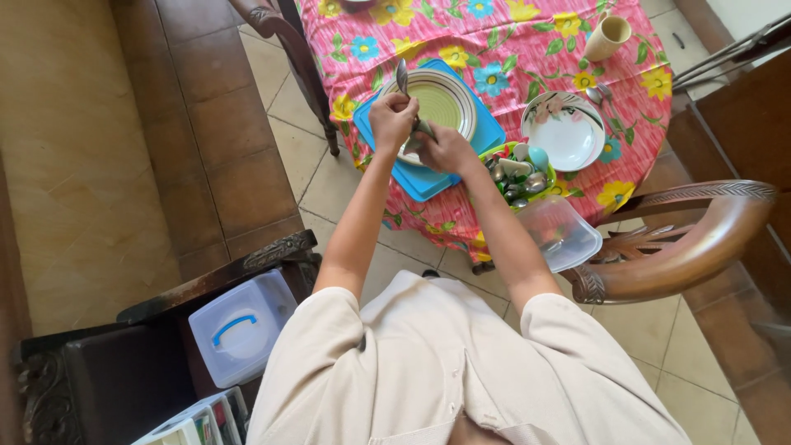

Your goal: The person wipes several plates and cutlery with a cloth on a dining table. They handle each item one at a time, wiping the surfaces and edges, then place the cleaned items into a blue container or onto a stack.

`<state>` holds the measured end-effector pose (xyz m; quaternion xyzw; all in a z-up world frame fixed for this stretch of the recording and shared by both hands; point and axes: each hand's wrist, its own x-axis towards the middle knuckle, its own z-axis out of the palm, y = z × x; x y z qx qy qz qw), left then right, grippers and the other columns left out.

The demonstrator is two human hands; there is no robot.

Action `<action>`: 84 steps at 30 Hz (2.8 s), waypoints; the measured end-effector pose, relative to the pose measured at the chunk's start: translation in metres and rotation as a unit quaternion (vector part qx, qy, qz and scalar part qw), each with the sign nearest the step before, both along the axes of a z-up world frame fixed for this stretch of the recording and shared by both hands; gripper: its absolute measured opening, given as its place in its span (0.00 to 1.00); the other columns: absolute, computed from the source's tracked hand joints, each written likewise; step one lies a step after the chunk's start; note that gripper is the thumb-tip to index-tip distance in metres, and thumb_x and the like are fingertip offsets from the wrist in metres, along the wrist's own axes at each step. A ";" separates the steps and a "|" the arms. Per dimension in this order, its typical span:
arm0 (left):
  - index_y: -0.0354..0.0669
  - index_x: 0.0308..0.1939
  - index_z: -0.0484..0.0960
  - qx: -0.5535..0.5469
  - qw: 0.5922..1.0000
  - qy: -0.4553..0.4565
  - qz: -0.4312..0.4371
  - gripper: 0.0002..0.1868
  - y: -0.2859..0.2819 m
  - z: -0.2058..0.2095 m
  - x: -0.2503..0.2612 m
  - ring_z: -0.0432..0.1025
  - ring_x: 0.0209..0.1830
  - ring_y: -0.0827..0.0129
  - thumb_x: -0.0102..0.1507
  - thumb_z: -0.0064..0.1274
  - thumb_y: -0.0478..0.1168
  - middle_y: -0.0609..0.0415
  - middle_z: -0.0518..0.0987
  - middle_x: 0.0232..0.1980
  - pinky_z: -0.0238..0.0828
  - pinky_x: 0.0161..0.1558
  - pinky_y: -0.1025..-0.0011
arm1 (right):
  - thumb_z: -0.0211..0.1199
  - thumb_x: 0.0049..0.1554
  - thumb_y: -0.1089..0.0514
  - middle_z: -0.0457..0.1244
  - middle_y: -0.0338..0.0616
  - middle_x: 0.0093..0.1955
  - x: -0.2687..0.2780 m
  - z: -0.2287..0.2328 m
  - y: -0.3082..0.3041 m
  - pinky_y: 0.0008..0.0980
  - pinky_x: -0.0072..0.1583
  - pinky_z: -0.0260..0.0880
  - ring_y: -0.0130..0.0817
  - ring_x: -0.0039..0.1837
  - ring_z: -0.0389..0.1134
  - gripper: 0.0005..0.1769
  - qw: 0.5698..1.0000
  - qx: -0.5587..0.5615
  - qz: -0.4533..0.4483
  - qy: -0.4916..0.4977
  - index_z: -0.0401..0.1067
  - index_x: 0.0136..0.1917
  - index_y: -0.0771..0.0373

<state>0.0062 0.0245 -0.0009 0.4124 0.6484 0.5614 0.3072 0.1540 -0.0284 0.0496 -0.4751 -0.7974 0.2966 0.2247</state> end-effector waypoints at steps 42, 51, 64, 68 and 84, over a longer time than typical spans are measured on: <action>0.55 0.67 0.66 0.188 0.845 -0.018 -0.500 0.29 -0.027 0.035 0.141 0.72 0.38 0.75 0.67 0.58 0.28 0.57 0.75 0.40 0.75 0.40 0.75 | 0.59 0.68 0.54 0.67 0.51 0.51 0.167 0.079 -0.025 0.40 0.53 0.72 0.44 0.53 0.70 0.13 0.969 0.161 -0.063 0.176 0.73 0.59 0.66; 0.60 0.66 0.70 0.197 0.839 0.076 -0.502 0.29 -0.056 -0.004 0.136 0.80 0.42 0.57 0.63 0.61 0.36 0.51 0.83 0.40 0.76 0.43 0.58 | 0.73 0.56 0.57 0.71 0.45 0.46 0.162 0.010 -0.058 0.43 0.57 0.70 0.48 0.52 0.72 0.10 0.951 0.231 -0.191 0.068 0.81 0.52 0.54; 0.68 0.54 0.79 0.229 0.790 0.335 -0.459 0.24 -0.081 -0.005 0.105 0.58 0.69 0.59 0.55 0.63 0.40 0.70 0.75 0.61 0.61 0.60 0.55 | 0.64 0.47 0.55 0.69 0.48 0.51 0.164 0.048 -0.092 0.53 0.60 0.69 0.52 0.58 0.69 0.28 0.989 0.042 -0.128 -0.063 0.75 0.63 0.44; 0.63 0.58 0.79 0.248 0.814 0.250 -0.461 0.28 -0.064 -0.011 0.098 0.61 0.66 0.55 0.53 0.56 0.35 0.64 0.75 0.60 0.63 0.59 0.54 | 0.66 0.53 0.53 0.70 0.40 0.49 0.157 0.044 -0.060 0.45 0.62 0.69 0.45 0.58 0.71 0.21 0.992 0.062 -0.099 0.052 0.77 0.61 0.43; 0.42 0.74 0.64 -0.115 0.929 0.321 -0.145 0.39 0.013 -0.106 -0.041 0.69 0.60 0.37 0.57 0.51 0.40 0.37 0.68 0.64 0.64 0.66 0.47 | 0.68 0.43 0.42 0.66 0.52 0.65 0.126 -0.082 0.139 0.49 0.71 0.63 0.50 0.69 0.65 0.42 0.963 -0.160 -0.034 -0.212 0.67 0.72 0.43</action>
